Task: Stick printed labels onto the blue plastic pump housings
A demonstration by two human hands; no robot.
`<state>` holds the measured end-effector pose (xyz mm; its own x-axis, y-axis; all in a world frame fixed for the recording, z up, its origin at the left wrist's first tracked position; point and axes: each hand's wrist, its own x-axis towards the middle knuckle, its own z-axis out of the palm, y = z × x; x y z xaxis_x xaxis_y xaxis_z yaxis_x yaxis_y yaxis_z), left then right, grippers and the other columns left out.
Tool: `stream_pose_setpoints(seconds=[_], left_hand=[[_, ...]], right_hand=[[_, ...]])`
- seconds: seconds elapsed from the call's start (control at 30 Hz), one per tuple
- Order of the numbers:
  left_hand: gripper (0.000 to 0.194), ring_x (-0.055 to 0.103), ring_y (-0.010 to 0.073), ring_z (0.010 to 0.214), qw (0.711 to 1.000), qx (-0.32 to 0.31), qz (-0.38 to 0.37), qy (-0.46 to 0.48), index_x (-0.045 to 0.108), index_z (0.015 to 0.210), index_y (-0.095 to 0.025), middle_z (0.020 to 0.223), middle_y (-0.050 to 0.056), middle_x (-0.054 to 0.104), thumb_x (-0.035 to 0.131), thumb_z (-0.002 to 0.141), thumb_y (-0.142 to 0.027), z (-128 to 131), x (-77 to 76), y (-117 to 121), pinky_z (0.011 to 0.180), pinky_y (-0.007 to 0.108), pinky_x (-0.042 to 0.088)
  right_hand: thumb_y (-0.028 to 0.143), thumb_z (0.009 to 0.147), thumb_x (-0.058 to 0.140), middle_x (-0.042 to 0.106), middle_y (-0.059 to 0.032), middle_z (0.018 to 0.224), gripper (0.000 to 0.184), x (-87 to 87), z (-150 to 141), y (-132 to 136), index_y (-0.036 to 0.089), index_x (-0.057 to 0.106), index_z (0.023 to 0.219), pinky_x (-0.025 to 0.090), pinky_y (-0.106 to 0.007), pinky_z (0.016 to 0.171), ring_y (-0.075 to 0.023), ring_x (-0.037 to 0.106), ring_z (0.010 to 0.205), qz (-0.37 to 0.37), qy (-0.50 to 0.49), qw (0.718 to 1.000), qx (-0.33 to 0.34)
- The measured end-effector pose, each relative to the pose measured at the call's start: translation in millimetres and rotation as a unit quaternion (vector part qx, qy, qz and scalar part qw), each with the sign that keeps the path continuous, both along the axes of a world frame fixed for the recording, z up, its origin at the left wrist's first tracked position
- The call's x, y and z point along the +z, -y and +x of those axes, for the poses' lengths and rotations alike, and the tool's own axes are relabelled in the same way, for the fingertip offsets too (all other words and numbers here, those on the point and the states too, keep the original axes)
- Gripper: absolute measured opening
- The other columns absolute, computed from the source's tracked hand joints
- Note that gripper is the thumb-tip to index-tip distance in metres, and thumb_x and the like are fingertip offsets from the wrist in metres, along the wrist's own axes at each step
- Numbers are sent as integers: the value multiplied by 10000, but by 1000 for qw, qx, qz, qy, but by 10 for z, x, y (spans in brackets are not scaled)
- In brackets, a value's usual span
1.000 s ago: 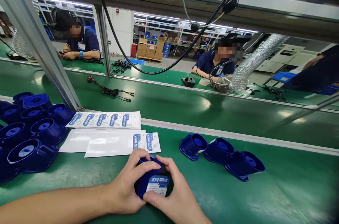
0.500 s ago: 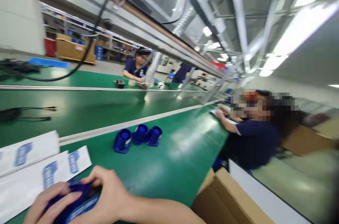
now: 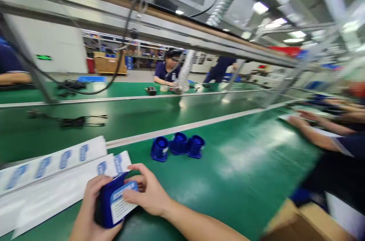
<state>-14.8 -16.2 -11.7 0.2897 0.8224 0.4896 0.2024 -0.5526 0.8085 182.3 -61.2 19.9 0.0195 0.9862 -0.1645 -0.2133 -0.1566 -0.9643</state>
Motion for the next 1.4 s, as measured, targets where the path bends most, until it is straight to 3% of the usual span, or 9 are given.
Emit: stream_pose_setpoints(seconds=[0.1, 0.23, 0.4, 0.5, 0.67, 0.8, 0.93, 1.17, 1.4], left_hand=[[863, 666, 353, 1196, 996, 6, -79, 40, 421, 1396, -290, 1374, 134, 533, 939, 742, -511, 61, 55, 5, 981, 512, 637], [1045, 657, 372, 1249, 990, -48, -124, 48, 201, 1518, -300, 1457, 185, 471, 925, 784, -469, 109, 2, 5, 1083, 602, 573], [774, 248, 447, 1602, 989, -124, -78, 19, 270, 1518, -337, 1623, 171, 190, 762, 923, -400, 9, 80, 34, 1208, 665, 448], [662, 198, 442, 1633, 977, -157, -132, 55, 313, 1464, -352, 1688, 148, 118, 731, 961, -453, -37, 131, -20, 1210, 653, 451], [737, 414, 374, 1547, 957, -167, -226, 67, 257, 1517, -371, 1622, 164, 368, 747, 975, -469, -22, 123, -79, 1182, 575, 514], [757, 525, 334, 1462, 962, -163, -203, 76, 248, 1562, -395, 1615, 131, 381, 738, 987, -440, -28, 106, -69, 1173, 516, 543], [744, 614, 323, 1348, 962, -189, -184, 67, 237, 1608, -383, 1546, 124, 422, 685, 1016, -441, -55, 128, -79, 1099, 487, 595], [630, 620, 311, 1260, 966, -177, -181, 43, 374, 1480, -306, 1424, 131, 505, 726, 975, -442, -57, 143, -103, 1014, 439, 605], [541, 583, 293, 1219, 962, -209, -173, 5, 412, 1354, -278, 1312, 105, 522, 748, 939, -367, -38, 212, -160, 951, 397, 578]], right_hand=[[407, 648, 1008, 788, -85, 1215, 971, -27, -91, 53, 274, 446, 1429, 588, -407, 913, -268, 781, 1026, 34, -56, 997, 51], [169, 663, 922, 754, -108, 1321, 890, -43, -174, 82, 259, 475, 1428, 576, -415, 947, -305, 744, 1163, 53, -11, 997, 51], [247, 801, 839, 704, -139, 1420, 804, 74, 71, 17, 257, 450, 1505, 558, -466, 1034, -318, 708, 1253, 91, 45, 993, 58], [219, 827, 799, 652, -150, 1505, 772, 86, 257, -35, 259, 466, 1522, 522, -500, 1128, -326, 652, 1360, 141, 95, 983, 76], [217, 827, 829, 636, -161, 1525, 732, 5, 330, -65, 245, 548, 1502, 543, -520, 1132, -348, 646, 1371, 163, 156, 970, 87], [357, 868, 872, 675, -158, 1476, 712, -25, 272, -68, 235, 573, 1503, 573, -506, 1097, -345, 678, 1327, 136, 122, 979, 90], [295, 853, 860, 670, -149, 1490, 672, -1, 228, -47, 234, 604, 1472, 561, -529, 1109, -342, 705, 1273, 125, 145, 979, 75], [292, 851, 866, 740, -107, 1399, 634, 36, 183, -15, 254, 613, 1431, 572, -486, 1121, -303, 754, 1212, 99, 129, 983, 88], [354, 762, 942, 827, -82, 1270, 604, 82, 230, -61, 242, 777, 1332, 581, -529, 1086, -376, 760, 1189, 97, 203, 972, 66]])
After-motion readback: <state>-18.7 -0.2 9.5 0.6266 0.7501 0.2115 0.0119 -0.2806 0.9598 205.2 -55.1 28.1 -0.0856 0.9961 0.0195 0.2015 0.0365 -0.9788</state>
